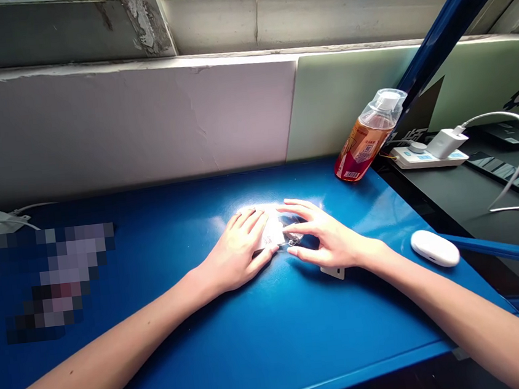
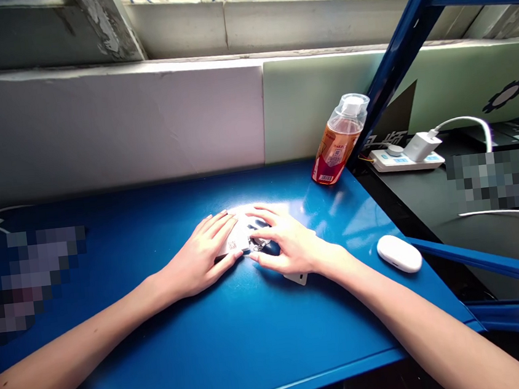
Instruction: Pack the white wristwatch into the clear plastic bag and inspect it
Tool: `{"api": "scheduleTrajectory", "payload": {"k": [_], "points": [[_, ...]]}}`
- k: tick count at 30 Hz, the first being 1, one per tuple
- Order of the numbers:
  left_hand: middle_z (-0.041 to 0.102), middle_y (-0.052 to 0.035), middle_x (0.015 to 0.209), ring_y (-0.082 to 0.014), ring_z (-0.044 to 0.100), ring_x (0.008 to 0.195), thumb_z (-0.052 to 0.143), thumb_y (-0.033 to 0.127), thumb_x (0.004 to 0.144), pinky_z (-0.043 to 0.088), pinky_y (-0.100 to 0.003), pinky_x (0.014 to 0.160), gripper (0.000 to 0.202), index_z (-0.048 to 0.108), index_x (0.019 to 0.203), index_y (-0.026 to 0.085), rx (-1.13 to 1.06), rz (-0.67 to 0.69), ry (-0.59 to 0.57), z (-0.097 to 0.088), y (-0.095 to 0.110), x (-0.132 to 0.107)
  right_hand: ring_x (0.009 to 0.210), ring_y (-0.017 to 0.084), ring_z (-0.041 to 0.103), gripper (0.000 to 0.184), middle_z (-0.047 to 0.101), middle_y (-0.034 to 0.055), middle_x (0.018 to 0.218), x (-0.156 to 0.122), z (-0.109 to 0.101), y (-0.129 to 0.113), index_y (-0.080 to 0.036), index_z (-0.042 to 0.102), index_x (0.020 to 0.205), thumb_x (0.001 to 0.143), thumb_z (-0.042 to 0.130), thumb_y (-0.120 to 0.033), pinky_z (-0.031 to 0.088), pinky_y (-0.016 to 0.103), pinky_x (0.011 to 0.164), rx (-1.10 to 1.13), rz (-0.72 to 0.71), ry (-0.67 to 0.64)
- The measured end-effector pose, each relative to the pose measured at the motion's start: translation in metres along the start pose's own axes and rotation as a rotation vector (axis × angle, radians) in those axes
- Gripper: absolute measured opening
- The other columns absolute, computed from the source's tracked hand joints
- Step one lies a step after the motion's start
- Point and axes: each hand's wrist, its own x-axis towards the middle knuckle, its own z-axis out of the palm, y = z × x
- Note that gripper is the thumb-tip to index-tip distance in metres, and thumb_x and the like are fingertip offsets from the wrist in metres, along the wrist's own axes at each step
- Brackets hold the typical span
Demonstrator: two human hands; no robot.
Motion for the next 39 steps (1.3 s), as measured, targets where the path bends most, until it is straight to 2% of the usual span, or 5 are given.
{"api": "scheduleTrajectory", "payload": {"k": [11,21,29,34,39], "points": [[0.048,-0.0226,0.149,-0.0346,0.042,0.141,0.042,0.049,0.1,0.031,-0.053,0.118,0.062,0.044,0.144,0.006,-0.008,-0.026,0.015,0.001,0.0,-0.003,0.143,0.036,0.039,0.03,0.054,0.0192,0.144,-0.001,-0.006,0.007,-0.017,0.074,0.109,0.09,0.065,-0.039,0.04,0.058,0.113,-0.014,0.071,0.008],[0.045,-0.0287,0.149,-0.0406,0.033,0.146,0.045,0.058,0.096,0.031,-0.057,0.119,0.076,0.046,0.141,-0.002,0.03,-0.192,0.043,0.008,0.0,-0.004,0.142,0.038,0.041,0.035,0.049,0.0224,0.148,0.002,-0.006,0.0,-0.014,0.071,0.114,0.091,0.065,-0.039,0.042,0.057,0.111,0.003,0.038,-0.093],[0.051,-0.025,0.145,-0.0365,0.045,0.138,0.045,0.057,0.098,0.037,-0.053,0.116,0.068,0.048,0.14,0.003,-0.032,-0.097,0.076,0.007,-0.003,-0.005,0.144,0.038,0.038,0.042,0.043,0.0257,0.152,0.0,-0.005,-0.001,-0.011,0.069,0.12,0.09,0.064,-0.041,0.04,0.058,0.112,0.012,0.031,-0.119],[0.043,-0.0268,0.15,-0.0391,0.036,0.144,0.04,0.059,0.099,0.031,-0.055,0.119,0.075,0.042,0.146,0.001,0.017,-0.109,0.011,0.007,-0.001,-0.005,0.142,0.038,0.04,0.036,0.045,0.0235,0.151,-0.001,-0.009,0.001,-0.014,0.072,0.111,0.091,0.064,-0.043,0.042,0.058,0.111,0.004,0.044,-0.121],[0.038,-0.0195,0.157,-0.037,0.03,0.148,0.038,0.059,0.1,0.028,-0.054,0.119,0.07,0.036,0.153,0.013,0.044,-0.111,-0.066,0.003,0.001,-0.003,0.141,0.033,0.043,0.043,0.052,0.0182,0.146,-0.002,-0.017,0.01,-0.018,0.065,0.127,0.091,0.064,-0.042,0.043,0.052,0.112,-0.006,0.061,-0.088]]}}
